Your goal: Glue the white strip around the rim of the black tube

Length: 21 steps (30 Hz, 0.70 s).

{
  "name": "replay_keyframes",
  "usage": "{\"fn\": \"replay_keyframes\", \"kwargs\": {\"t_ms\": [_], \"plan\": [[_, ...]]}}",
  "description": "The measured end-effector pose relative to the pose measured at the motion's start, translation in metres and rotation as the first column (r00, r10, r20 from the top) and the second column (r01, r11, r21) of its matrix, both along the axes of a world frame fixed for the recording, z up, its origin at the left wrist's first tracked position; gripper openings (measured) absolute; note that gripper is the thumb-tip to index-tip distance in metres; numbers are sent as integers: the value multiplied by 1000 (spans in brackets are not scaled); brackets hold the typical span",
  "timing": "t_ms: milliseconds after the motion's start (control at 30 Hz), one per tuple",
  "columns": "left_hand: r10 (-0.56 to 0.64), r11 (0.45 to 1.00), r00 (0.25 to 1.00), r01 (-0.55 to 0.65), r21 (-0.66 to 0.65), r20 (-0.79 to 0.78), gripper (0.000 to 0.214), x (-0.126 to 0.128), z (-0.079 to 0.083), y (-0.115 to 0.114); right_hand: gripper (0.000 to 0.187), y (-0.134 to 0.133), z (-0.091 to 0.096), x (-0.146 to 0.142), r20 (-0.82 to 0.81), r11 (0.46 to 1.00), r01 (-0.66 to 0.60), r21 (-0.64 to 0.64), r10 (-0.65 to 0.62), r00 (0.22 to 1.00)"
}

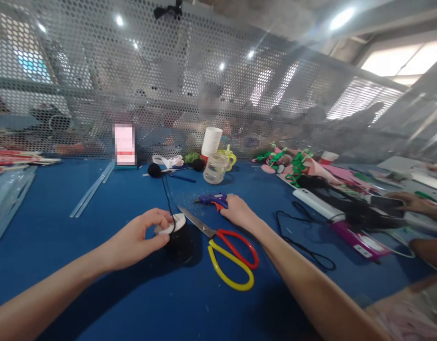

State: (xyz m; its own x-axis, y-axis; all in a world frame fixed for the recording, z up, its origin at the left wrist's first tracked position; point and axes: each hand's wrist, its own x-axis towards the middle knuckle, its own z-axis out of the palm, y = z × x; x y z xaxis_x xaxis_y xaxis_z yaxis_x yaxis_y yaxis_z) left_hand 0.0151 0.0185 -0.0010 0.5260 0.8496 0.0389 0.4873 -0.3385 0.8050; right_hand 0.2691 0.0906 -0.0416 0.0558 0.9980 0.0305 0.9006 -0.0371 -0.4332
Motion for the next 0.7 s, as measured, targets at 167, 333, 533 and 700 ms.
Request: {"fn": "replay_keyframes", "kwargs": {"t_ms": [167,333,533,700], "plan": [[-2,999,1000,2,44,8,7,0,-4,-1,32,-16,20,-2,-228,998,-17,64,31,973],[49,999,984,-49,-6,169,11,-1,-16,3,17,-54,44,-14,-490,972,-217,92,234,840],[60,998,974,-61,-4,217,12,2,-24,2,20,-87,38,-33,-561,962,-271,29,240,792],[91,996,963,-94,-2,253,13,2,-26,2,18,-96,29,-34,-385,948,-266,176,315,867]]}}
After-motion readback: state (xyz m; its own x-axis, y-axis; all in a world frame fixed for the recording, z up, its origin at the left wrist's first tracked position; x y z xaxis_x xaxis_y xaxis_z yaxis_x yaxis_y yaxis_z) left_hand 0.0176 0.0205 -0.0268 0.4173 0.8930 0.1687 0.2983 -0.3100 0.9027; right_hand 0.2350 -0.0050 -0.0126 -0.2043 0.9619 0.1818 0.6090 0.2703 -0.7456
